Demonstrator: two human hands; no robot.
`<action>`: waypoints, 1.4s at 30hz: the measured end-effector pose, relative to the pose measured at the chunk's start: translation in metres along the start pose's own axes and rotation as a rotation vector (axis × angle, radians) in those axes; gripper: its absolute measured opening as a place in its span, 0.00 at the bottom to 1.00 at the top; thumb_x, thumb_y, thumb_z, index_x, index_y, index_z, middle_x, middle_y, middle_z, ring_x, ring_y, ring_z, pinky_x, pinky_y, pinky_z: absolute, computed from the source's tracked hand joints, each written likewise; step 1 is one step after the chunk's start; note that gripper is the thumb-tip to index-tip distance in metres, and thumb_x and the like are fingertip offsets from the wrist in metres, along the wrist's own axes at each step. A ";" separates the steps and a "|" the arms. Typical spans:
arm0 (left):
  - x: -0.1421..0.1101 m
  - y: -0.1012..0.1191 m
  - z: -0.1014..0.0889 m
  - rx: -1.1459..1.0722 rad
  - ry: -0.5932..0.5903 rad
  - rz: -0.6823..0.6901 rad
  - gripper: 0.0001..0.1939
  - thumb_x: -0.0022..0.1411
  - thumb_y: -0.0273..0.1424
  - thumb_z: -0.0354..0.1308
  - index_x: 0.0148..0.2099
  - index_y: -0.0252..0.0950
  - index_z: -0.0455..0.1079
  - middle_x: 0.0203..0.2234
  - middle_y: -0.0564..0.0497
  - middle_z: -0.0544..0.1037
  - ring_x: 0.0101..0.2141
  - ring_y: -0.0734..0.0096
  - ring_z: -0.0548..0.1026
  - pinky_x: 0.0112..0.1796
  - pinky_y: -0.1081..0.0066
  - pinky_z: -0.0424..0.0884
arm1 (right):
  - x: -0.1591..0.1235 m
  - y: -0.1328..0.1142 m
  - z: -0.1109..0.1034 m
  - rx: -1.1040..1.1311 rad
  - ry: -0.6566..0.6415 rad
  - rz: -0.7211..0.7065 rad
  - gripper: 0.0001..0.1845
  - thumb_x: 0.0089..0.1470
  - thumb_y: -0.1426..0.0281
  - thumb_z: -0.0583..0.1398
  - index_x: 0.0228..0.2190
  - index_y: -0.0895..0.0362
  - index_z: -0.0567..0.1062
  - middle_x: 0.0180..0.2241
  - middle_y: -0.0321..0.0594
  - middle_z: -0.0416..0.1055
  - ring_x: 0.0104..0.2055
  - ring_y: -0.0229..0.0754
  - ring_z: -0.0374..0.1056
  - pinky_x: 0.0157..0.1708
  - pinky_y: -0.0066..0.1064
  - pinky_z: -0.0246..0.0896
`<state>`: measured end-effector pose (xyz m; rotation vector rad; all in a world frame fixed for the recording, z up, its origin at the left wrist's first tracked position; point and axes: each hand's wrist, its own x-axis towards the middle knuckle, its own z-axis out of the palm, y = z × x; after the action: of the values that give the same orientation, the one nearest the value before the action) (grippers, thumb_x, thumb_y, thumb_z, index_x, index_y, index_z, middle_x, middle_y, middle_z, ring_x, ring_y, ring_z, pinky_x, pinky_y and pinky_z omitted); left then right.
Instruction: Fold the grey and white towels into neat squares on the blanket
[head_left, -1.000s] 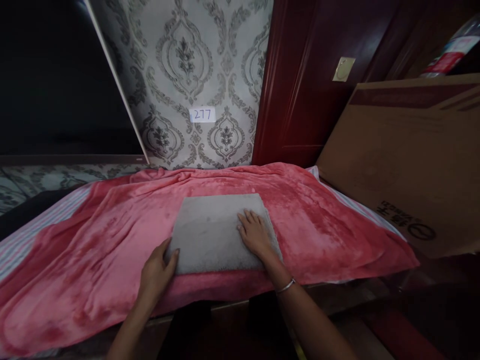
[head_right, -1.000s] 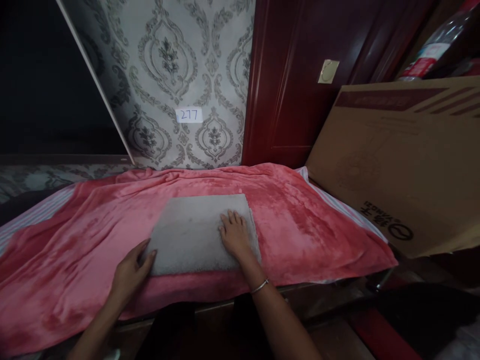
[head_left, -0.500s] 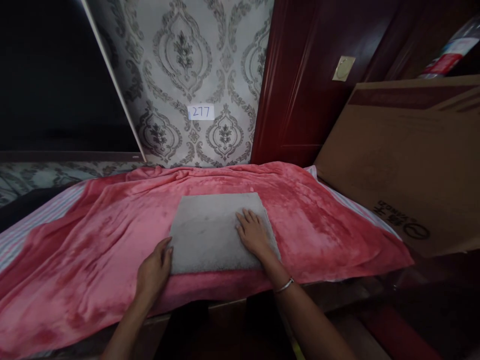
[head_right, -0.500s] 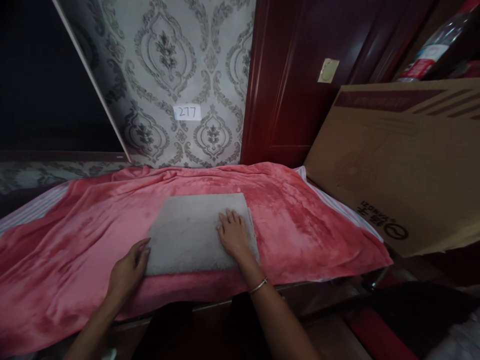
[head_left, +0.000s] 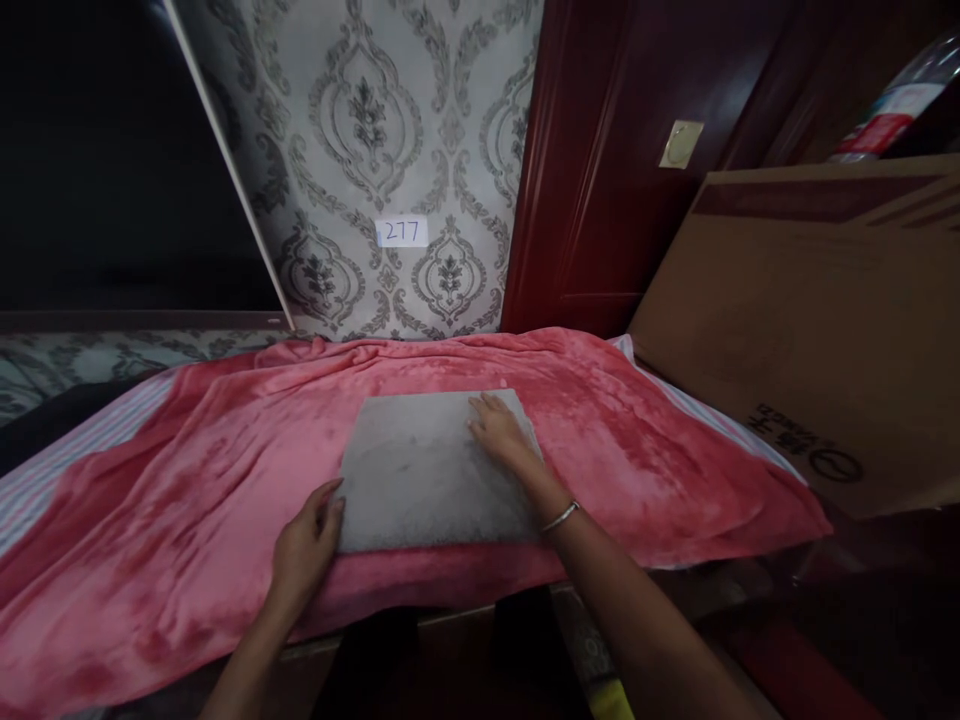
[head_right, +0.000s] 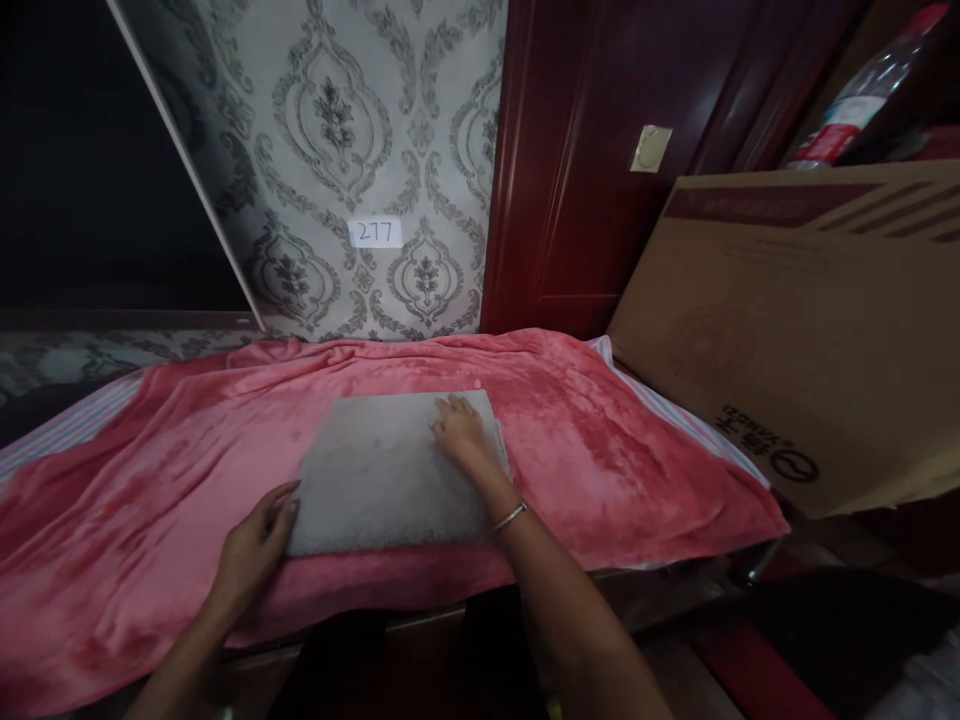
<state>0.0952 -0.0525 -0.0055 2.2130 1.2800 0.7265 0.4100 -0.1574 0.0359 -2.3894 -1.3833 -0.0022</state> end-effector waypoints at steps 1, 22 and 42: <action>0.000 0.000 0.000 -0.025 -0.002 0.009 0.30 0.63 0.47 0.46 0.59 0.35 0.70 0.35 0.45 0.84 0.37 0.57 0.82 0.34 0.67 0.74 | 0.000 -0.003 0.004 -0.007 -0.005 0.016 0.28 0.66 0.65 0.53 0.65 0.58 0.65 0.68 0.50 0.56 0.69 0.49 0.51 0.66 0.41 0.48; 0.083 0.083 0.033 0.257 -0.184 0.579 0.29 0.67 0.36 0.45 0.67 0.31 0.62 0.67 0.38 0.63 0.64 0.56 0.64 0.62 0.54 0.63 | -0.011 -0.004 0.028 -0.048 0.019 0.013 0.28 0.68 0.63 0.49 0.66 0.54 0.63 0.69 0.46 0.54 0.71 0.52 0.47 0.67 0.46 0.39; 0.095 0.106 0.084 0.559 -0.312 0.560 0.29 0.73 0.39 0.40 0.73 0.42 0.53 0.71 0.44 0.54 0.70 0.51 0.52 0.65 0.41 0.49 | 0.005 -0.004 0.016 -0.021 -0.021 0.079 0.28 0.68 0.63 0.49 0.66 0.54 0.63 0.69 0.47 0.54 0.71 0.51 0.47 0.66 0.45 0.43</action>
<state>0.2564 -0.0280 0.0186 3.0467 0.7615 0.1813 0.4060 -0.1460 0.0236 -2.4669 -1.3034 0.0295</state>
